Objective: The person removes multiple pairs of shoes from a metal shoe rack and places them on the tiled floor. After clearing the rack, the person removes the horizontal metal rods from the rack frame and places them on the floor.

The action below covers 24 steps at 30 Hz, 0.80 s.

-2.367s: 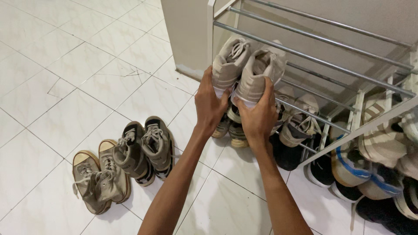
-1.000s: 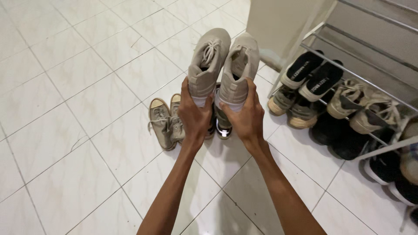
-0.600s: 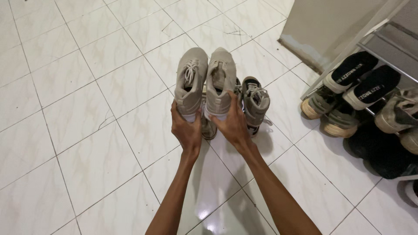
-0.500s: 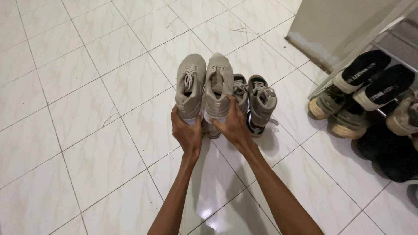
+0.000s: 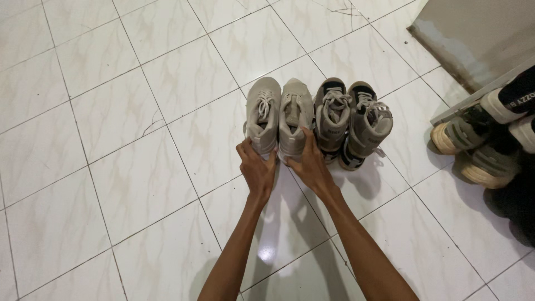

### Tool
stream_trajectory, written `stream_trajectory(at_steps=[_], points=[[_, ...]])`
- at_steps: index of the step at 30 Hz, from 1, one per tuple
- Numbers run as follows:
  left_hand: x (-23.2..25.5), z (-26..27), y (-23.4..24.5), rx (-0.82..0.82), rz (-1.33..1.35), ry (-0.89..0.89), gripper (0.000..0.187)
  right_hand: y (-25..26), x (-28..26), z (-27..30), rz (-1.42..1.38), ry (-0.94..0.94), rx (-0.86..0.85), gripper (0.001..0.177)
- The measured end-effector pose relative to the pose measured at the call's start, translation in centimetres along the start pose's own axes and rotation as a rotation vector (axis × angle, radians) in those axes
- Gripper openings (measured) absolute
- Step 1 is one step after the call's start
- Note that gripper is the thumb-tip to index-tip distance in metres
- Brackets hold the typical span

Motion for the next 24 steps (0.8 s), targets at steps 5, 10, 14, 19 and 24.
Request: stream_trajectory(at_steps=[5, 10, 14, 19, 24], points=[[-0.5, -0.3, -1.9, -0.07, 0.009, 0.027, 0.067, -0.3, 1.3, 0.2, 0.053, -0.107, -0.025, 0.091], [-0.6, -0.1, -1.8, -0.043, 0.008, -0.097, 0.069, 0.3, 1.3, 0.4, 0.132, -0.129, 0.046, 0.097], [-2.4, 0.1, -2.7, -0.156, -0.003, 0.041, 0.067, 0.0, 1.7, 0.3, 0.194, -0.183, 0.096, 0.098], [-2.3, 0.2, -4.1, -0.168, -0.083, 0.033, 0.061, 0.3, 1.8, 0.1, 0.235, -0.162, 0.137, 0.101], [-2.4, 0.7, -5.0, -0.221, -0.181, 0.031, 0.053, 0.4, 2.0, 0.1, 0.319, -0.162, 0.176, 0.099]])
Point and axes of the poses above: each hand's wrist, its own z-axis away from the middle knuckle, its own y-axis out of the back of the hand, x = y × z, the point moved 9 cm from there along -z, towards the middle knuckle, and after that the axes turned 14 degrees about -y, right-handed, at the moved point
